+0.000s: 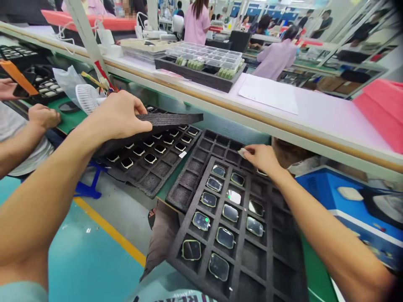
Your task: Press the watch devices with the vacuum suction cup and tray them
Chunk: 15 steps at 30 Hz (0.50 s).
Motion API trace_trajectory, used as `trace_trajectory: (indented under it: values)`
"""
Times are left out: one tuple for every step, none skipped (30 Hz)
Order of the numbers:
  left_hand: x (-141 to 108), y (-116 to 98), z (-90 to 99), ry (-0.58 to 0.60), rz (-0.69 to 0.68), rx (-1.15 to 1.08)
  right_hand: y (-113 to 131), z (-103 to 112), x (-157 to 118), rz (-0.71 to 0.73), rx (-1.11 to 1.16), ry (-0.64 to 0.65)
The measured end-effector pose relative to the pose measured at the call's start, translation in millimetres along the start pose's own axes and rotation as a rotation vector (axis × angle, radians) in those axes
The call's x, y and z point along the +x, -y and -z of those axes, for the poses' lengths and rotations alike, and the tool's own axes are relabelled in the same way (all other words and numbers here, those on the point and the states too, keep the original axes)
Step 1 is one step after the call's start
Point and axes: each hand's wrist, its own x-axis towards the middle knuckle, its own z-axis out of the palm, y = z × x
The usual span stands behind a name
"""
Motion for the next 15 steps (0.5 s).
trace_trajectory:
  values:
    - [0.7, 0.0, -0.7, -0.005, 0.011, 0.0, 25.6, 7.9, -0.7, 0.05, 0.042, -0.034]
    - [1.0, 0.2, -1.2, -0.008, 0.022, 0.004, 55.9, 14.3, -0.3, 0.14, 0.099, -0.045]
    - [0.7, 0.7, -1.2, -0.006, 0.025, 0.008, 89.2, 18.3, 1.4, 0.26, 0.156, -0.04]
    - [0.0, 1.3, -0.8, -0.003, 0.019, 0.015, 123.6, 19.7, 4.4, 0.373, 0.186, -0.013]
    - [-1.1, 1.8, 0.0, 0.008, 0.003, 0.02, 156.9, 18.3, 8.4, 0.468, 0.183, 0.017]
    - [-2.4, 2.1, 1.2, 0.015, -0.009, 0.023, 187.3, 14.4, 12.7, 0.55, 0.15, 0.05]
    - [-3.7, 1.9, 2.6, 0.02, -0.018, 0.026, 213.4, 8.5, 16.5, 0.601, 0.118, 0.067]
    - [-4.7, 1.1, 4.1, 0.023, -0.021, 0.028, 234.5, 1.4, 19.1, 0.632, 0.098, 0.075]
    - [-5.4, -0.3, 5.6, 0.02, -0.015, 0.029, 250.4, -6.0, 20.0, 0.655, 0.086, 0.085]
    - [-5.6, -2.2, 6.9, 0.02, -0.007, 0.029, 261.2, -12.5, 18.8, 0.667, 0.083, 0.093]
    - [-5.2, -4.1, 7.9, 0.019, 0.001, 0.031, 267.2, -17.4, 15.9, 0.67, 0.087, 0.101]
    - [-4.3, -5.3, 8.3, 0.022, 0.009, 0.039, 268.8, -19.9, 11.9, 0.668, 0.096, 0.108]
    - [-2.7, -5.0, 8.0, 0.026, 0.018, 0.055, 266.2, -19.7, 7.6, 0.655, 0.106, 0.112]
    - [-0.2, -2.4, 6.7, 0.027, 0.029, 0.079, 259.2, -17.0, 4.0, 0.63, 0.116, 0.109]
    - [3.4, 3.2, 4.0, 0.027, 0.034, 0.101, 247.3, -12.1, 1.8, 0.593, 0.126, 0.099]
